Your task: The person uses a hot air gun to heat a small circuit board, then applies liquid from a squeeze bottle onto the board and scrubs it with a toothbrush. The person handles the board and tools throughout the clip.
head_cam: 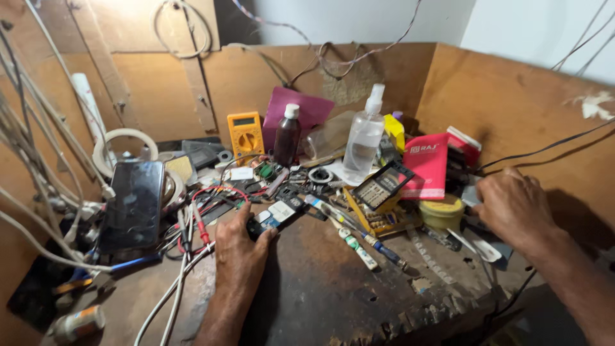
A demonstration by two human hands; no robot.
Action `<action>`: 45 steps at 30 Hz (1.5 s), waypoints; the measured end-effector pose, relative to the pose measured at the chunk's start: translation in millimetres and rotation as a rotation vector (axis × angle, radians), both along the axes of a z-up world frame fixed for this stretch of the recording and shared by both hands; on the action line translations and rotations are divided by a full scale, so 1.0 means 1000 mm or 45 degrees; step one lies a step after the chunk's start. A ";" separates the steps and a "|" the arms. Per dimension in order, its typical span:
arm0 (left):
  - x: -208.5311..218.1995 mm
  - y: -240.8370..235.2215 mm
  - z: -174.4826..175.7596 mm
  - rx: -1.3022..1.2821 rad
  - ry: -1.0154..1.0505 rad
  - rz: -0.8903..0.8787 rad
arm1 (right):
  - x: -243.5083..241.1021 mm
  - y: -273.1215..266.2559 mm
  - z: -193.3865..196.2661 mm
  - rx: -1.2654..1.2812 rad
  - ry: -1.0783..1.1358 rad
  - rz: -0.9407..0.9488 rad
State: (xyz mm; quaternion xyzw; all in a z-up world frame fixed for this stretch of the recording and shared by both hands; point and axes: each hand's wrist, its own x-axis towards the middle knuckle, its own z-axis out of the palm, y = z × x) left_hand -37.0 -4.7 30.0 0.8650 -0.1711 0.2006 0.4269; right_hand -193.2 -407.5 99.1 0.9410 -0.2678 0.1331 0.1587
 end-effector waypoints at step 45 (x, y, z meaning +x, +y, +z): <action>-0.010 0.024 0.008 -1.336 0.465 -0.715 | 0.147 0.249 -0.078 3.055 -0.971 0.320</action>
